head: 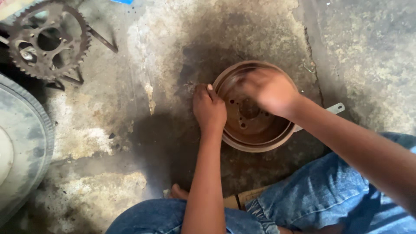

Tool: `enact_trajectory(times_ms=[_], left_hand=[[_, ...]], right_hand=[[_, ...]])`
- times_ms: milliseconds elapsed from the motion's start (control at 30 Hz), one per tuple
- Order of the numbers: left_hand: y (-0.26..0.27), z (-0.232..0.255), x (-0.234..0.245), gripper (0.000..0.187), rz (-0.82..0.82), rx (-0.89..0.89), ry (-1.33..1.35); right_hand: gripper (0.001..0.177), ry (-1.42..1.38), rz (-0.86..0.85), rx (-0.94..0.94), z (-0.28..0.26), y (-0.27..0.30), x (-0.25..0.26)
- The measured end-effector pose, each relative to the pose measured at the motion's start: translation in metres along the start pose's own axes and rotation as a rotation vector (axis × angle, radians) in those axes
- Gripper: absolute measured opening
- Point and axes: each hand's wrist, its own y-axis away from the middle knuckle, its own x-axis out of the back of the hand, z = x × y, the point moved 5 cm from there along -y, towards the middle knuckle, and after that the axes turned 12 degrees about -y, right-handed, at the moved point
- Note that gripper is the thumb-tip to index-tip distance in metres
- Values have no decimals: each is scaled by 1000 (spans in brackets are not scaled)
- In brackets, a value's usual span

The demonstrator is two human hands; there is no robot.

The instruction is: The person scrubs the inside of a rusty metal drum with a small abrasive stone. They hold the drum steady with one hand while rubbing the inner surface with the other. The person occasionally lifts and tilts the drum to inspect the cleaned areas.

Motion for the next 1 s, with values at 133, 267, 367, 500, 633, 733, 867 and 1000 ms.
enact_trajectory(times_ms=[133, 267, 367, 500, 633, 733, 867, 1000], left_hand=[[0, 4, 4, 34, 64, -45, -12], [-1, 4, 5, 33, -36, 1, 9], [2, 5, 5, 30, 3, -64, -61], [2, 2, 1, 28, 135, -130, -64], [1, 1, -2, 31, 190, -168, -125], [-4, -1, -10, 36, 76, -75, -205], [7, -8, -16, 39, 75, -92, -153], [-6, -1, -8, 38, 102, -116, -149]], right_hand=[[16, 126, -127, 279, -10, -19, -31], [18, 239, -150, 297, -1, -15, -30], [30, 444, -311, 63, 3, 1, -37], [19, 312, -564, -300, 0, 38, -30], [17, -110, -862, -661, -7, 52, -33], [23, -209, -555, -681, -6, 33, -21], [33, -47, -172, -192, -26, 13, -18], [25, 139, -214, 24, -8, -13, -33]])
